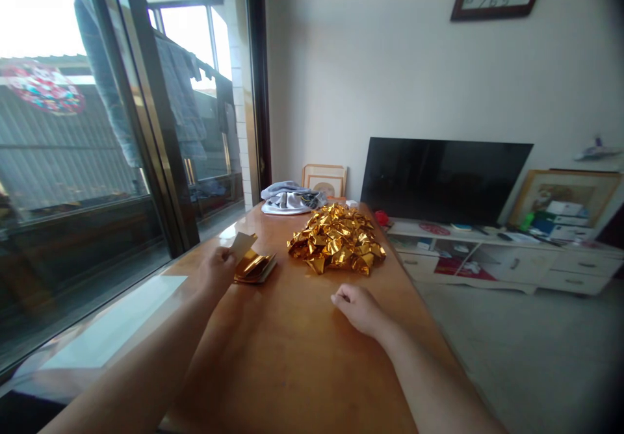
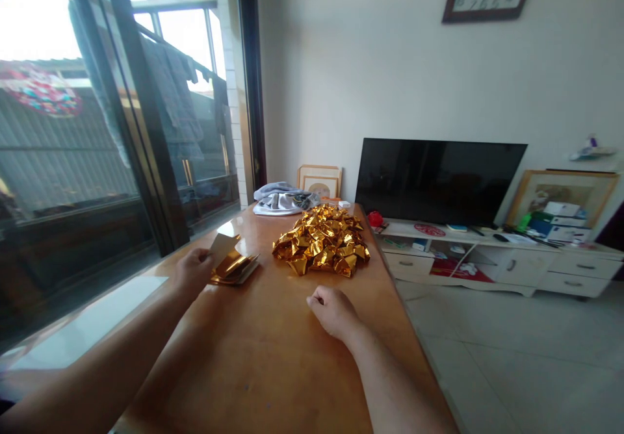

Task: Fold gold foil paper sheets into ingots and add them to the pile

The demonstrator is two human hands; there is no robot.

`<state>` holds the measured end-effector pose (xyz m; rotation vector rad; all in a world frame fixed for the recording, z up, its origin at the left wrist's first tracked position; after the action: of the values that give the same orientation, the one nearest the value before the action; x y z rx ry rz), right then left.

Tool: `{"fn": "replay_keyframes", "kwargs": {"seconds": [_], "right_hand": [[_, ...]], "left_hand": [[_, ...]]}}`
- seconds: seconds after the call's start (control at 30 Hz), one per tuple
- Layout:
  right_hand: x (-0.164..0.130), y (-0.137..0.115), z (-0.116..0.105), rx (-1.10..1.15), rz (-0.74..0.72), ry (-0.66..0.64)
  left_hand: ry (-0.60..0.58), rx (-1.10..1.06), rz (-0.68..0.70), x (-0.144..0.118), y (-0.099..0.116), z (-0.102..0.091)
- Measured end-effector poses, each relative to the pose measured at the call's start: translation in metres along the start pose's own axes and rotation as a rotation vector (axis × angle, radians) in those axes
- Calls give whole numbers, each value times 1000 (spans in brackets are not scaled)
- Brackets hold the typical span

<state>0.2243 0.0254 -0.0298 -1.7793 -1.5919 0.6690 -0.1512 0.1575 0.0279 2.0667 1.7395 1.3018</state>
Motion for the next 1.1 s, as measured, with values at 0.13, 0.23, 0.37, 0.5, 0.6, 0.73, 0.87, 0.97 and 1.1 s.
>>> {"fn": "replay_keyframes", "kwargs": {"seconds": [0.13,0.23,0.37,0.5,0.6,0.73,0.87,0.97,1.1], "right_hand": [[1,0,1,5,-8,-8],[1,-1,0,23,-28,-2],[-1,-3,-5,82,-30,24],[-2,-7,-21,228,11,90],[-7,-13,-41,459,37,160],[-15,-32,-49,722,19,60],[-20,-41,-33,750,67,-126],[-21,-33,-24,744,131,-163],[-23,-29,-16,700,168,-239]], "left_hand": [[160,98,115,-3,38,-18],[109,-25,228,-8,76,-8],[-56,-453,218,-21,117,15],[-260,-857,107,-42,150,39],[-425,-1121,34,-60,170,57],[-617,-1205,-78,-83,179,84],[-698,-1213,-132,-97,171,108],[-670,-1180,-137,-97,156,119],[-645,-1039,-74,-92,140,127]]}}
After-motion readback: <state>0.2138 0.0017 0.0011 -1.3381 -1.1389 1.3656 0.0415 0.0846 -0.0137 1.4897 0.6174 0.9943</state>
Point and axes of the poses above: each hand's wrist, its own x-axis towards the middle knuckle, its own z-axis out of the palm, y = z × x, the point moved 9 cm from there along x, towards the middle knuckle, and after that the axes turned 14 degrees about z, right-handed, at the moved point
